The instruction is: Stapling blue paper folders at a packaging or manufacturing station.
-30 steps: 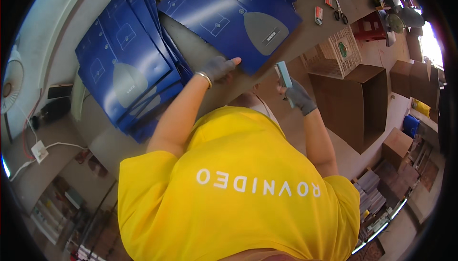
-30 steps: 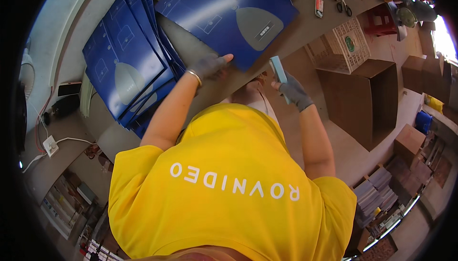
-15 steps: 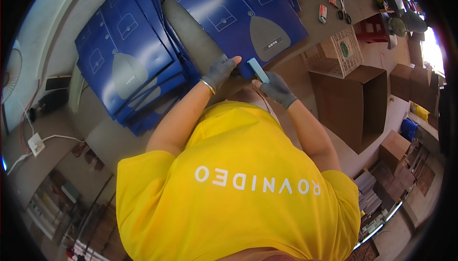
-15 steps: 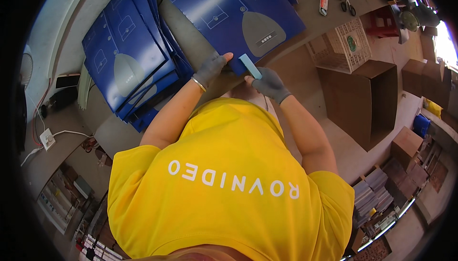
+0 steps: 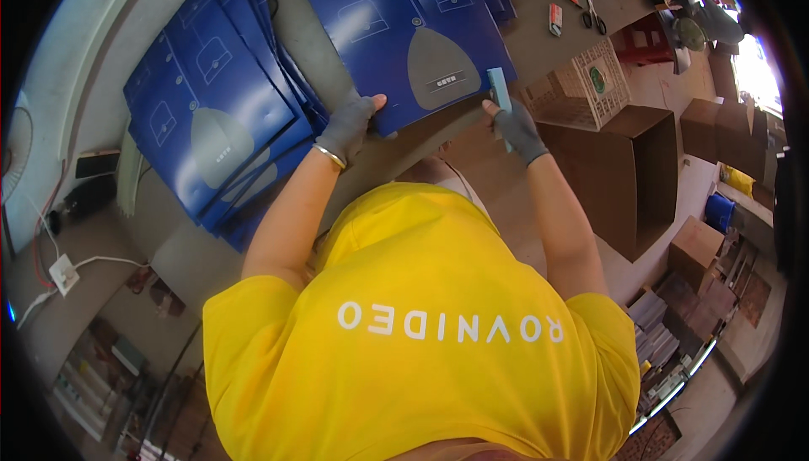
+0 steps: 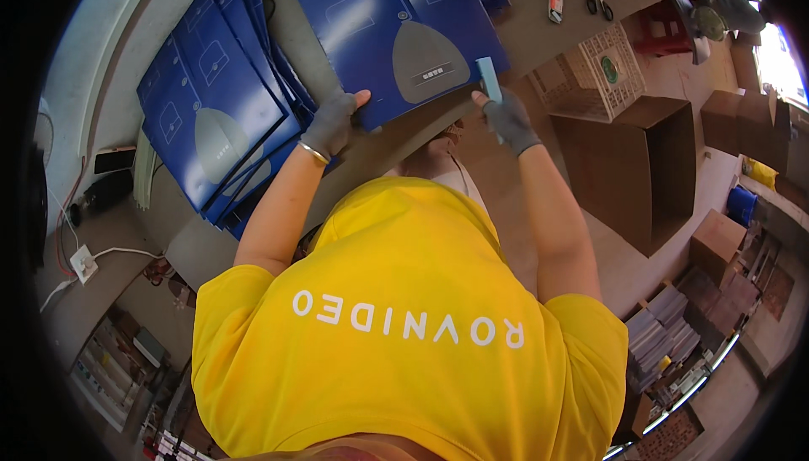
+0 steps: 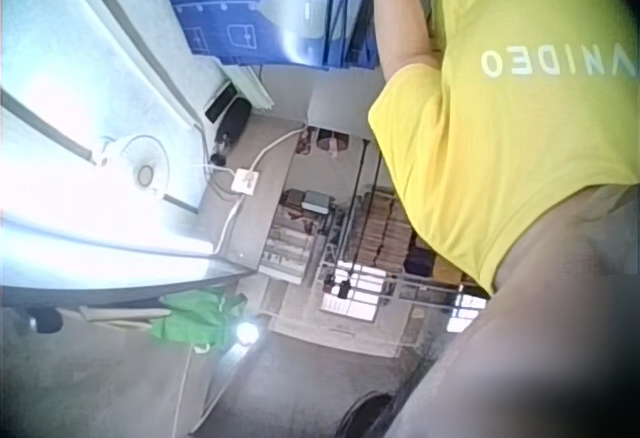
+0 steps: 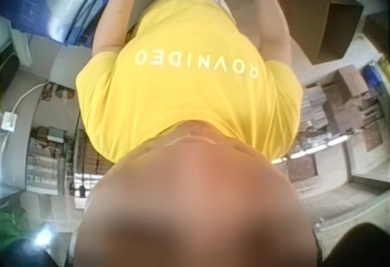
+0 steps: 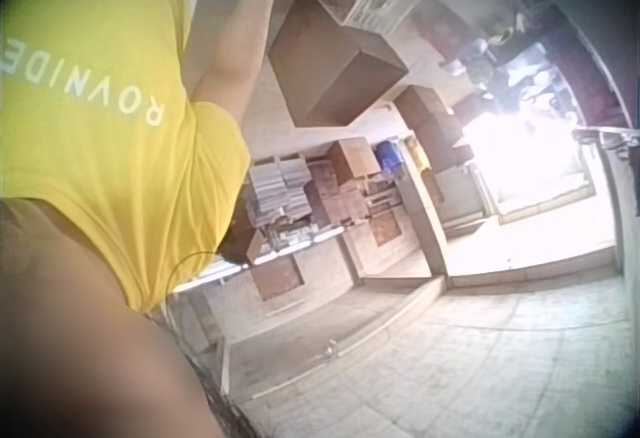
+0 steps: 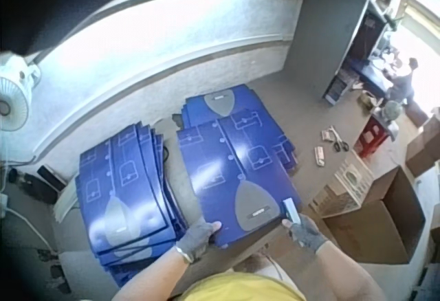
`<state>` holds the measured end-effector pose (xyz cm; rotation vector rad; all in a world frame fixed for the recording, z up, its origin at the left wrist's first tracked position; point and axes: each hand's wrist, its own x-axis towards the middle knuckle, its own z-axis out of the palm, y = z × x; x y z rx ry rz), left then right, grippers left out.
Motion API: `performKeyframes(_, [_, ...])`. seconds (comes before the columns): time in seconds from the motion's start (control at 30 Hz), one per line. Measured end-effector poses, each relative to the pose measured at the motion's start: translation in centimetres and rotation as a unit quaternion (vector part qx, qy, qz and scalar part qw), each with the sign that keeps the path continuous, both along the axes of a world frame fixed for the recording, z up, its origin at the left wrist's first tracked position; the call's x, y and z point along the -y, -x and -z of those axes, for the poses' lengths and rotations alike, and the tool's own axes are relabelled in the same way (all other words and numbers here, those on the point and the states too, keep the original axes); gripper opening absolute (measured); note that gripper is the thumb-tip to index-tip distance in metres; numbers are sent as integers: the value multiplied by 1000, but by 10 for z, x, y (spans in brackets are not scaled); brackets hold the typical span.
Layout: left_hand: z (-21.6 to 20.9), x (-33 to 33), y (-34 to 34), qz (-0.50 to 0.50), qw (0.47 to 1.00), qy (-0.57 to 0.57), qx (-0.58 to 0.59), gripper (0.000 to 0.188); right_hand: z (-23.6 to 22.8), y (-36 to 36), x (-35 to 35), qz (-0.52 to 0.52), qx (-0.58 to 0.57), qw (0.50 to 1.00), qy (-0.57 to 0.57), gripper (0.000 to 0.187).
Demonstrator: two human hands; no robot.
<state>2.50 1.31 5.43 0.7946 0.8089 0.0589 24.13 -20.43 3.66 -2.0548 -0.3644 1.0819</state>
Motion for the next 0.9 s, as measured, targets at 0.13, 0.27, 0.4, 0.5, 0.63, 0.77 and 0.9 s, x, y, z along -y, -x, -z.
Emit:
performKeyframes(0.13, [-5,-1,6,5,1000,-9,27,36,-17,-18,-3,-45,-2,996,82,30])
performKeyframes(0.27, [-7,0,6,6,999,-24,24,39,-12,-13,-2,-37,4,996,81,33])
performKeyframes(0.4, [-45,-13,28,33,982,-184,30,49,-30,6,-12,-39,-36,997,47,38])
performKeyframes(0.5, [-89,-45,76,-40,947,-320,17,56,-42,33,-13,-79,-109,990,-49,40])
performKeyframes(0.63, [-132,-83,175,-157,903,-382,-117,59,-32,50,-8,-141,-174,967,-119,37])
performKeyframes(0.77, [-137,-118,249,-120,901,-341,-238,64,-29,55,-2,-99,-217,967,-89,33])
performKeyframes(0.9, [-88,-140,246,66,598,-622,-501,64,-32,53,-5,-76,-178,979,-67,33])
